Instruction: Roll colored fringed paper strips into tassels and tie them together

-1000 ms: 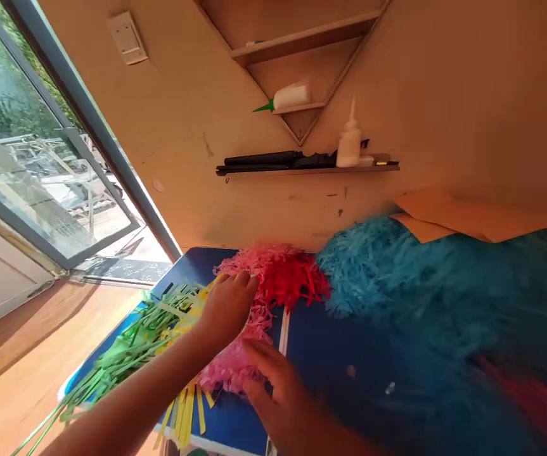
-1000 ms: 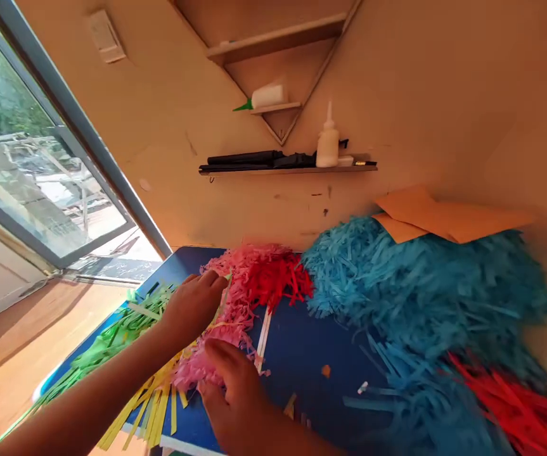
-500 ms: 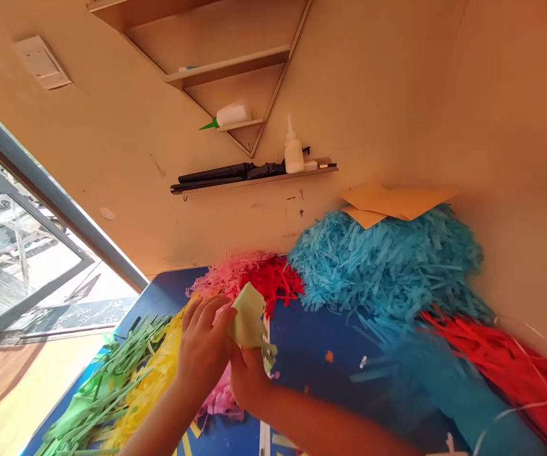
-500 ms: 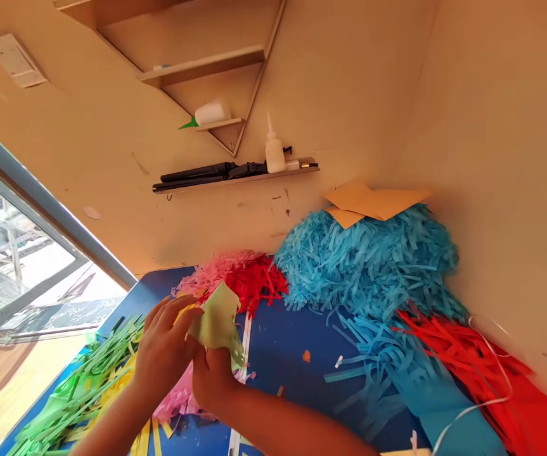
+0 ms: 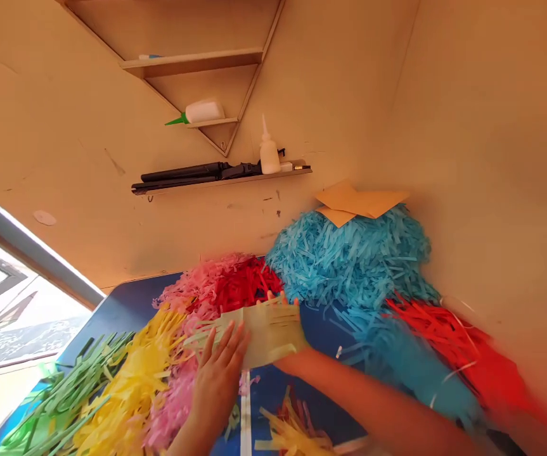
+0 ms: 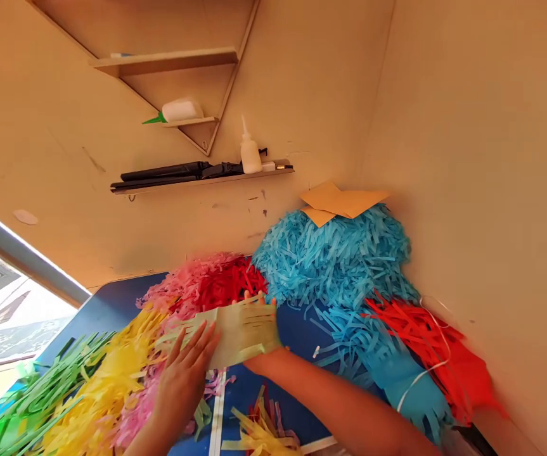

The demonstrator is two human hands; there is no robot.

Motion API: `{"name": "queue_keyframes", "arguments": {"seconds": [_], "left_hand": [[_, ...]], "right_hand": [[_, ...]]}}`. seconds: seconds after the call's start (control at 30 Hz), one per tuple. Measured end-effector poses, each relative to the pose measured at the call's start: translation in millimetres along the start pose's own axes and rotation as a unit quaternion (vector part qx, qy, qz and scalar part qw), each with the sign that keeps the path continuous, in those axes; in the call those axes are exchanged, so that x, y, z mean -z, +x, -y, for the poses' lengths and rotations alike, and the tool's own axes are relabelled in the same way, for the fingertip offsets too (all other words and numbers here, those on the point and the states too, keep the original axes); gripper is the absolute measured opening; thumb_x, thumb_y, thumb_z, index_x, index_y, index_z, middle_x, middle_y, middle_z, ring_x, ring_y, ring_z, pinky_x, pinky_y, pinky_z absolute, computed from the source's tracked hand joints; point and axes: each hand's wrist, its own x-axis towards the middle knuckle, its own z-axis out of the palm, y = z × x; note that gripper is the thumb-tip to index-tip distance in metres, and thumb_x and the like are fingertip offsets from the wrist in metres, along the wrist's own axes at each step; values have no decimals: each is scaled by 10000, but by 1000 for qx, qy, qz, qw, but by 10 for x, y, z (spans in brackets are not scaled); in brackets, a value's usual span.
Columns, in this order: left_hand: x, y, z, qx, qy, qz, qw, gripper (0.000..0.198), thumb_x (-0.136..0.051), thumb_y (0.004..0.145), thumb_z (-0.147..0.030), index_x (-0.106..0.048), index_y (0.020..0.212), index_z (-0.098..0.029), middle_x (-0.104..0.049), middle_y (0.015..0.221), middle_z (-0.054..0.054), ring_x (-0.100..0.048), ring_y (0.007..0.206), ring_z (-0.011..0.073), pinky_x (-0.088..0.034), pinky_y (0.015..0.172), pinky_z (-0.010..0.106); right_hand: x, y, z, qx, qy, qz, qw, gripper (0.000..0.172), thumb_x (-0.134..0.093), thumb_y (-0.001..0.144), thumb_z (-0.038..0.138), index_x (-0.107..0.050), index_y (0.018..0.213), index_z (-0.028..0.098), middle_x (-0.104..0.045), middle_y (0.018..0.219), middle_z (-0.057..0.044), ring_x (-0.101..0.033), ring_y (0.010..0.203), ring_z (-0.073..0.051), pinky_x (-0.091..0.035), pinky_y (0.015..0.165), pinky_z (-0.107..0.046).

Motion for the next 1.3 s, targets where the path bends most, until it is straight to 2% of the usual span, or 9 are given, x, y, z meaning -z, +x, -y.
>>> {"name": "queue_keyframes", "arguments": {"seconds": [0.17,0.27,0.33,0.4,0.53,0.63,0.8,1.13,1.3], "left_hand": [[-708,83,-628,-79,-113,178,974,623,-406,791,14,-560,1357,-194,-528,1444,70,-458,1369,248,-377,1146,468],[-885,113,-920,-66,-156,247,954,537,-428,846,-18,-576,1342,-162,-550,1420,118,-490,1341,279,-393,1132,488],[-904,131,-1033,-46,-164,273,947,483,-451,875,-44,-597,1322,-152,-542,1423,143,-480,1345,307,-411,1113,491],[-874,157,-1094,-34,-168,286,943,459,-473,888,-69,-598,1322,-150,-525,1435,159,-465,1353,330,-427,1095,491],[-802,183,-1111,-20,-205,290,935,424,-497,907,-121,-597,1319,-139,-580,1387,161,-487,1337,324,-425,1096,476],[-791,124,-1014,-15,-246,282,927,424,-482,890,-78,-625,1281,-159,-615,1356,130,-539,1296,286,-409,1110,470],[-743,57,-720,65,-325,264,906,365,-497,849,-65,-729,1076,-233,-757,1083,64,-681,1027,218,-512,933,374],[-589,365,-720,117,-312,297,895,370,-711,772,-284,-682,1140,-263,-723,1126,68,-607,1098,272,-399,931,422],[-739,423,-853,136,-295,328,887,158,-585,879,-287,-737,844,-264,-742,813,30,-671,874,227,-396,828,378]], "right_hand": [[1338,-320,-461,-100,-273,22,957,269,-720,758,252,-745,1025,275,-695,1194,-75,-577,1196,-345,-408,1031,-511],[2118,-539,-359,-135,-352,32,926,247,-516,890,251,-758,844,242,-744,812,-70,-709,852,-273,-520,742,-371],[2297,-672,-218,-159,-423,-57,890,314,-441,927,275,-738,844,215,-722,752,-111,-695,737,-272,-501,628,-362],[2114,-819,-127,-124,-431,-114,886,306,-432,941,305,-719,894,208,-729,856,-131,-684,797,-270,-511,671,-371],[1247,-991,-222,47,-279,196,939,466,-591,806,206,-583,1270,169,-617,1313,-137,-583,1178,-273,-418,1022,-441],[948,-937,-468,-7,-267,255,929,477,-619,770,94,-597,1240,169,-662,1250,-121,-613,1128,-264,-389,1002,-445],[1157,-822,-747,-70,-239,210,945,97,-620,905,208,-714,910,233,-754,913,-17,-670,874,-194,-376,843,-353],[1165,-699,-760,-117,-219,202,947,215,-548,942,267,-712,806,241,-743,843,12,-654,787,-168,-358,802,-317],[1209,-694,-826,-157,-234,180,942,297,-506,962,346,-677,749,231,-703,715,18,-608,686,-170,-374,763,-303]]}}
